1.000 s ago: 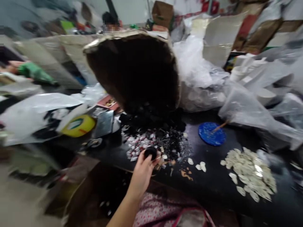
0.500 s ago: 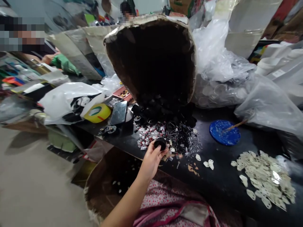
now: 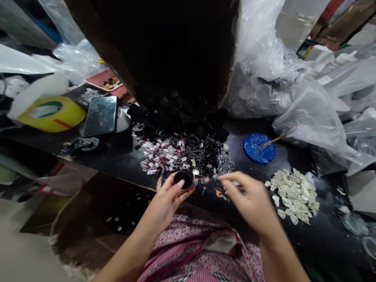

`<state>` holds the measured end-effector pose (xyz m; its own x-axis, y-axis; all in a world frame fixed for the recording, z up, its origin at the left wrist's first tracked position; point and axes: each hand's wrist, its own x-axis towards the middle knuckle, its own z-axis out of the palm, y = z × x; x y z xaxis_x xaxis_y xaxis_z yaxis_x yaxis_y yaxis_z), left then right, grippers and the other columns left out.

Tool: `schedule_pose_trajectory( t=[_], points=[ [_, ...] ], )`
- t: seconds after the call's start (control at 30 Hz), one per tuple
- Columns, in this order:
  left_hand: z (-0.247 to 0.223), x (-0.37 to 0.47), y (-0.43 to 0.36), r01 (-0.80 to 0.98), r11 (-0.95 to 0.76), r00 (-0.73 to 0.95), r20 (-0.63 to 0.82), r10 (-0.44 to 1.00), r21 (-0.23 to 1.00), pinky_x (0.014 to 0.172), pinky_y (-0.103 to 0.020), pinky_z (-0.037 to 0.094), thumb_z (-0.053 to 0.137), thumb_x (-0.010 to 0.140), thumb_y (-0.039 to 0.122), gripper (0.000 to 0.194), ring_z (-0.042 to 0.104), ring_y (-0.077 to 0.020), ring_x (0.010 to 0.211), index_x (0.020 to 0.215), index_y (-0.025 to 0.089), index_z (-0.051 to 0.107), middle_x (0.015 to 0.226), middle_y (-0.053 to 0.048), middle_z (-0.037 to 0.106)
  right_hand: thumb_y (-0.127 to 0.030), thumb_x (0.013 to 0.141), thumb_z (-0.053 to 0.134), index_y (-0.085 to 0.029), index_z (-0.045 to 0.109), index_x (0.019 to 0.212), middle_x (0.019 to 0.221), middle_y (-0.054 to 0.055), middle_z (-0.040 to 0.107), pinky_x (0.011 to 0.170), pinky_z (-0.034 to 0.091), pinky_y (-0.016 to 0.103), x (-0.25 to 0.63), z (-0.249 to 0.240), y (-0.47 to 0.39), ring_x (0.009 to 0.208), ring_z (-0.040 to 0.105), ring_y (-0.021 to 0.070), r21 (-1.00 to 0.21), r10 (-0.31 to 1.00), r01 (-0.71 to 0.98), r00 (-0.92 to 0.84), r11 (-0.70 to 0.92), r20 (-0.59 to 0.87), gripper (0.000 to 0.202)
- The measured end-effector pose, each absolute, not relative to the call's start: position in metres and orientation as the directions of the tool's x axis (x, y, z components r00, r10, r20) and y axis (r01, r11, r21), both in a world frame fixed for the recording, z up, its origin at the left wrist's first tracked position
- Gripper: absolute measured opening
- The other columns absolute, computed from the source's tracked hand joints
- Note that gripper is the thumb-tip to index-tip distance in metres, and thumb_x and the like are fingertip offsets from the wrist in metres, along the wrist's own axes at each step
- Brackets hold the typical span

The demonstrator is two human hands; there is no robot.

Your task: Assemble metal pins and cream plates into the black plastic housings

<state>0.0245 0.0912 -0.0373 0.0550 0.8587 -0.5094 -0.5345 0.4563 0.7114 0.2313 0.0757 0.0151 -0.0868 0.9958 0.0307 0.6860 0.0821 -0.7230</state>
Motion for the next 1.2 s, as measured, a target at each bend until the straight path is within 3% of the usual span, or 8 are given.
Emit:
schedule_pose_trajectory(
  t=[0.1, 0.23, 0.43, 0.73, 0.9, 1.0, 1.13, 1.2],
  points=[
    [-0.037, 0.029, 0.101, -0.553, 0.438, 0.058, -0.491, 0.869, 0.709, 0.093, -0.042, 0.057, 0.080, 0.078, 0.026, 0.029, 0.074, -0.0248, 0.095, 0.104, 0.021, 0.068, 0.105, -0.008, 0.078, -0.023, 0.099, 0.057, -0.023, 0.070, 0.100, 0.100, 0.002, 0.076, 0.083, 0.049, 0.033, 0.209, 0.000, 0.086, 0.090, 0.070, 0.0182, -0.627, 0.988, 0.777, -0.128, 0.049, -0.081, 0.013],
    [-0.035, 0.029, 0.106, -0.587, 0.373, -0.012, -0.469, 0.883, 0.719, 0.096, -0.043, 0.056, 0.079, 0.079, 0.023, 0.025, 0.074, -0.0239, 0.096, 0.102, 0.022, 0.068, 0.106, -0.006, 0.077, -0.029, 0.099, 0.056, -0.021, 0.068, 0.105, 0.103, 0.004, 0.076, 0.083, 0.043, 0.035, 0.191, -0.012, 0.099, 0.093, 0.070, 0.0223, -0.452, 0.982, 0.888, -0.152, 0.083, -0.117, 0.016],
    [-0.037, 0.026, 0.103, -0.623, 0.344, -0.035, -0.464, 0.885, 0.702, 0.095, -0.043, 0.057, 0.077, 0.081, 0.024, 0.022, 0.073, -0.0235, 0.096, 0.102, 0.023, 0.070, 0.104, -0.005, 0.077, -0.024, 0.101, 0.050, -0.024, 0.066, 0.118, 0.110, 0.005, 0.075, 0.085, 0.040, 0.036, 0.188, -0.011, 0.119, 0.094, 0.069, 0.0220, -0.365, 0.982, 0.920, -0.180, 0.145, -0.064, 0.024],
    [-0.038, 0.034, 0.116, -0.669, 0.312, -0.075, -0.479, 0.875, 0.674, 0.093, -0.043, 0.058, 0.077, 0.079, 0.020, 0.021, 0.073, -0.0223, 0.094, 0.098, 0.024, 0.068, 0.107, -0.004, 0.077, -0.027, 0.101, 0.048, -0.017, 0.065, 0.110, 0.104, 0.010, 0.074, 0.085, 0.040, 0.041, 0.169, -0.011, 0.137, 0.088, 0.069, 0.0256, -0.217, 0.976, 0.959, -0.203, 0.182, -0.078, 0.022],
    [-0.039, 0.032, 0.114, -0.682, 0.309, -0.059, -0.471, 0.880, 0.663, 0.092, -0.041, 0.058, 0.077, 0.080, 0.022, 0.022, 0.072, -0.0218, 0.095, 0.100, 0.024, 0.069, 0.111, -0.004, 0.076, -0.026, 0.101, 0.048, -0.019, 0.067, 0.112, 0.107, 0.008, 0.074, 0.087, 0.040, 0.040, 0.175, -0.014, 0.138, 0.092, 0.068, 0.0242, -0.310, 0.981, 0.939, -0.179, 0.149, -0.070, 0.023],
    [-0.041, 0.031, 0.113, -0.663, 0.297, -0.060, -0.444, 0.894, 0.687, 0.092, -0.039, 0.058, 0.076, 0.081, 0.023, 0.019, 0.072, -0.0214, 0.096, 0.099, 0.023, 0.070, 0.108, -0.005, 0.076, -0.023, 0.100, 0.053, -0.020, 0.070, 0.111, 0.109, 0.007, 0.073, 0.090, 0.042, 0.038, 0.182, -0.012, 0.134, 0.097, 0.066, 0.0231, -0.459, 0.987, 0.878, -0.162, 0.139, -0.011, 0.021],
    [-0.039, 0.033, 0.110, -0.674, 0.294, -0.033, -0.425, 0.905, 0.678, 0.094, -0.037, 0.058, 0.076, 0.083, 0.022, 0.014, 0.072, -0.0212, 0.100, 0.096, 0.021, 0.070, 0.108, -0.005, 0.077, -0.018, 0.092, 0.061, -0.021, 0.074, 0.099, 0.100, 0.003, 0.072, 0.083, 0.048, 0.030, 0.192, -0.008, 0.121, 0.091, 0.065, 0.0179, -0.839, 0.998, 0.544, -0.055, 0.015, -0.017, 0.014],
    [-0.035, 0.036, 0.108, -0.697, 0.307, -0.007, -0.434, 0.901, 0.648, 0.095, -0.036, 0.058, 0.075, 0.084, 0.021, 0.014, 0.073, -0.0213, 0.100, 0.097, 0.021, 0.071, 0.109, -0.005, 0.077, -0.021, 0.090, 0.064, -0.023, 0.073, 0.097, 0.086, 0.000, 0.070, 0.072, 0.048, 0.027, 0.195, -0.006, 0.113, 0.076, 0.063, 0.0145, -0.934, 0.995, 0.347, -0.015, -0.085, -0.096, 0.012]
  ],
)
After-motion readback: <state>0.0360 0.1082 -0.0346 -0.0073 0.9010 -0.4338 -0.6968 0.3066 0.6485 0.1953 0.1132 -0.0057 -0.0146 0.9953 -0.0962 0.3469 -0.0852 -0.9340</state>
